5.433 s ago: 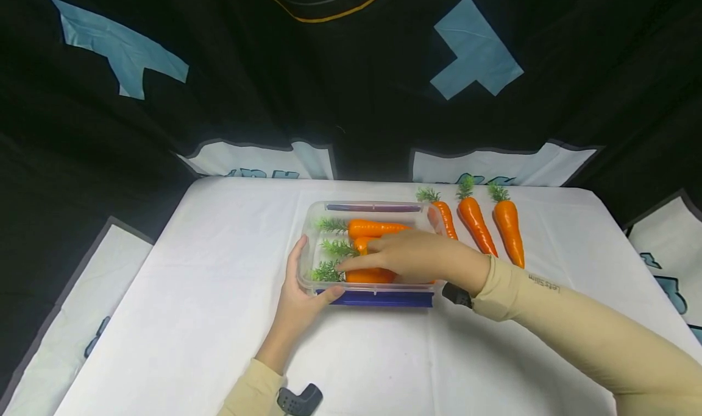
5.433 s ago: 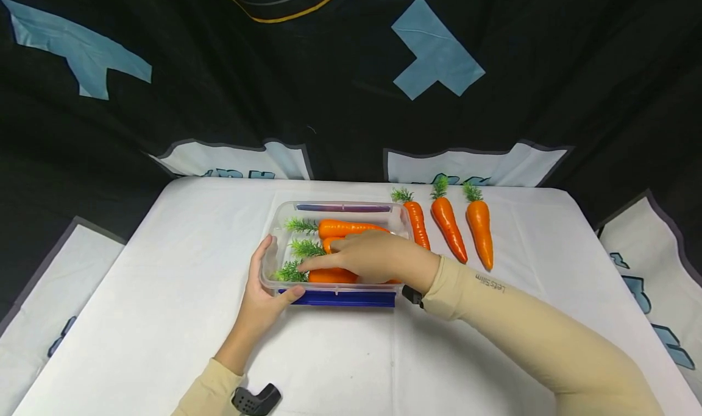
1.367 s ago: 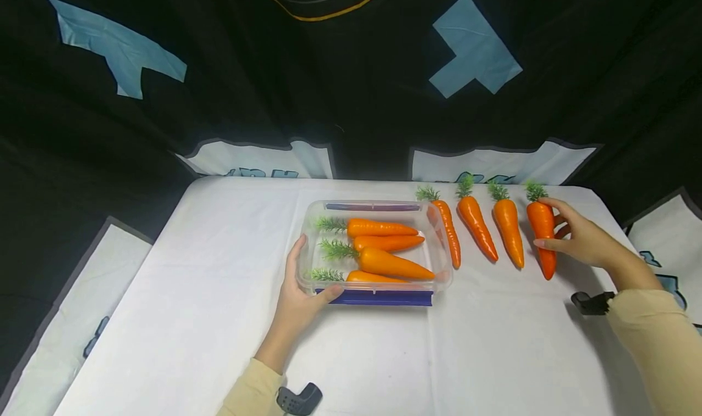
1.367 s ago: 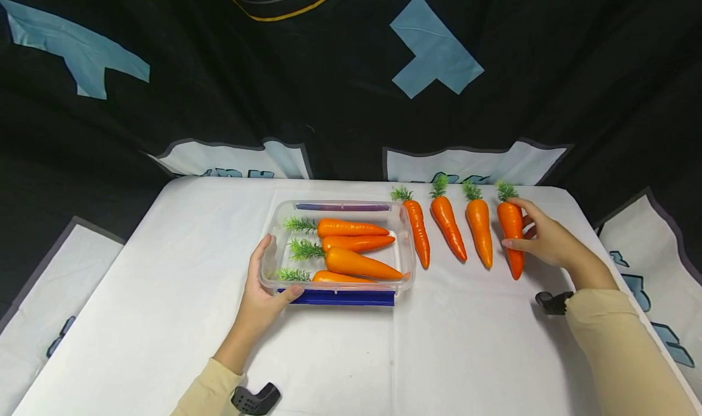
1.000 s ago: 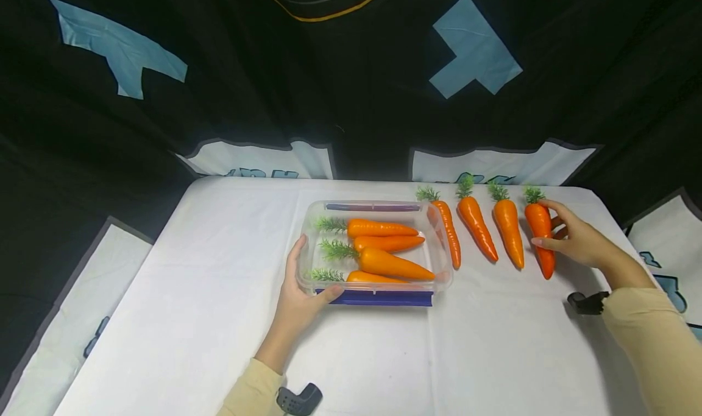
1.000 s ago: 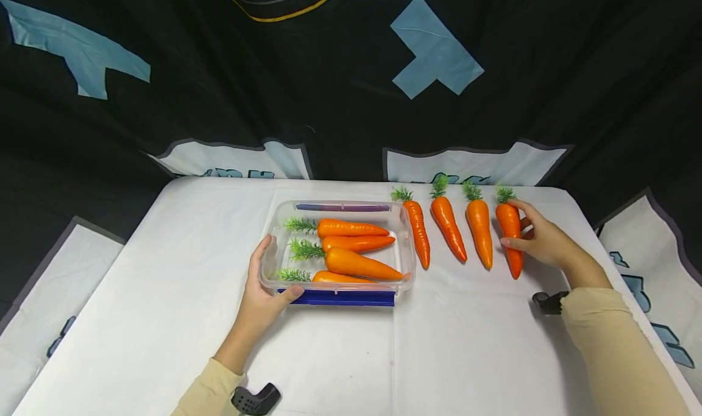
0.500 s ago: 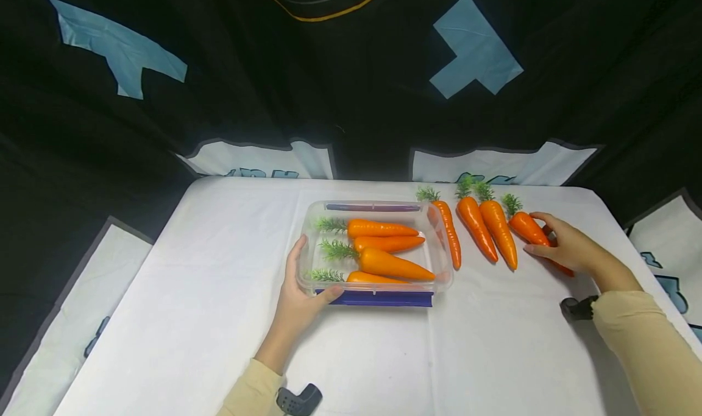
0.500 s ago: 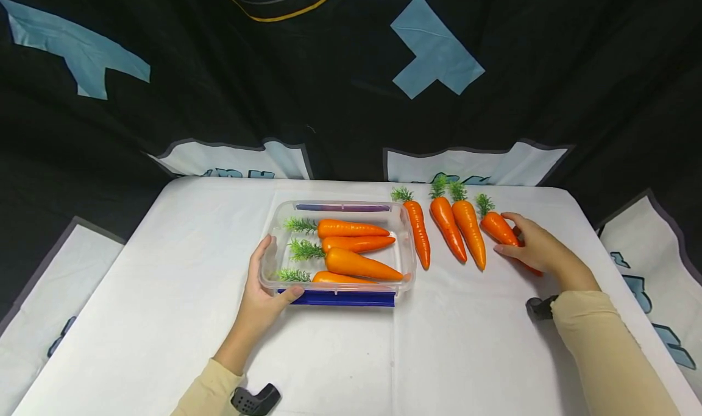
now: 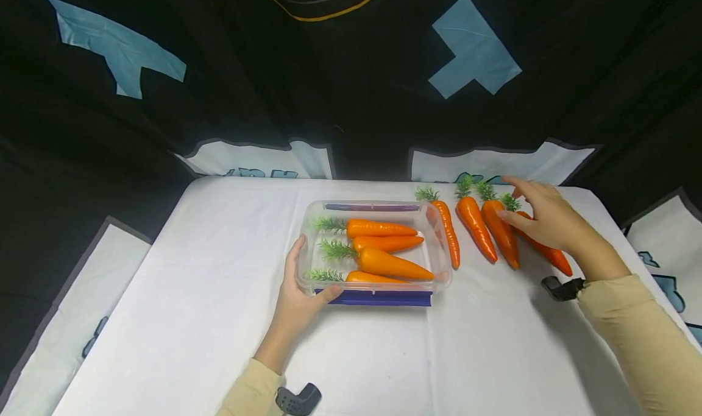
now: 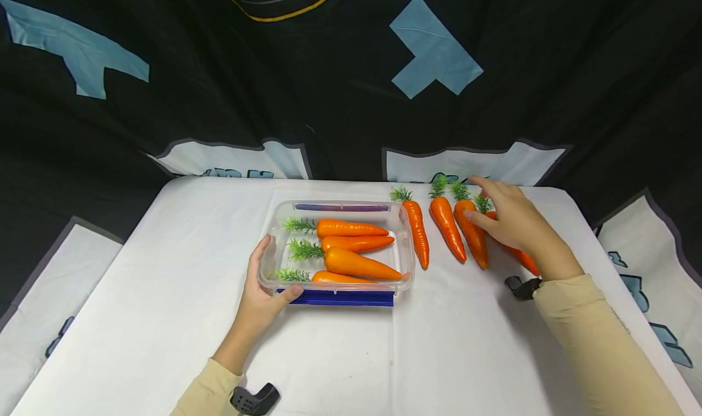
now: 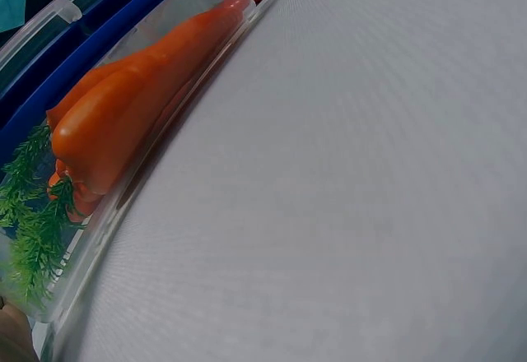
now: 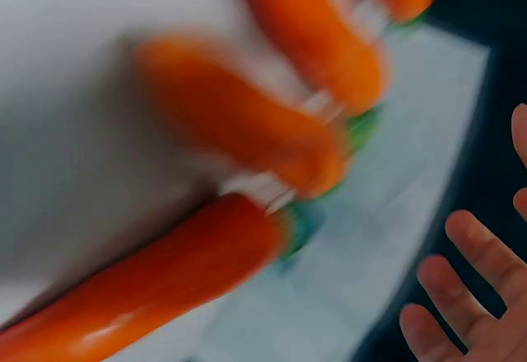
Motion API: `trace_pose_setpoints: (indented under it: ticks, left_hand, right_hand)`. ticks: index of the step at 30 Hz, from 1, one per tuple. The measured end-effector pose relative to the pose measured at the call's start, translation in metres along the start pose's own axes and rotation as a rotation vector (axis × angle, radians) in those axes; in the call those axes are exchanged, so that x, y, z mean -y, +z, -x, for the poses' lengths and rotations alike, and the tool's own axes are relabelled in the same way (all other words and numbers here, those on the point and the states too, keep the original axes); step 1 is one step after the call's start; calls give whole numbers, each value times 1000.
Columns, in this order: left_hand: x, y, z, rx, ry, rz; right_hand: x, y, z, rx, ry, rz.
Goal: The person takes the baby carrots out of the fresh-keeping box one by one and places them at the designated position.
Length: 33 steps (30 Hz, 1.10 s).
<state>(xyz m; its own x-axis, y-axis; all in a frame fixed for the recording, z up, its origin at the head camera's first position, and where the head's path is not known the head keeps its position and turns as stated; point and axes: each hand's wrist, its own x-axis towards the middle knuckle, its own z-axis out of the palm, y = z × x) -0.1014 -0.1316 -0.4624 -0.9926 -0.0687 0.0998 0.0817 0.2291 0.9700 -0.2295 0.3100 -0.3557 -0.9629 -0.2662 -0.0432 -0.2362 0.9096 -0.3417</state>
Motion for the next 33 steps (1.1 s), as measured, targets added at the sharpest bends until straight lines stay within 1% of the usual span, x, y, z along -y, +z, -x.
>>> trace_pose_setpoints:
  ticks: [4, 8, 13, 16, 19, 24, 29, 33]
  left_hand:
    - [0, 0, 0, 4, -3, 2]
    - [1, 0, -1, 7, -6, 4]
    - [2, 0, 0, 11, -9, 10]
    - [2, 1, 0, 12, -10, 12]
    - [2, 0, -1, 11, -7, 6]
    - [3, 0, 0, 4, -7, -4]
    - [3, -1, -1, 3, -8, -3]
    - [3, -1, -1, 3, -11, -3]
  right_hand:
    - [43, -3, -4, 47, -102, 4]
    - [80, 3, -6, 75, -226, 34]
    - [119, 15, -8, 111, -411, 75]
    - [138, 22, -8, 148, -498, 91]
    - [152, 31, -9, 189, -564, 110]
    - [166, 45, -10, 262, -651, 191]
    - [174, 53, -10, 244, -741, 312]
    - [178, 58, -9, 223, -804, 378]
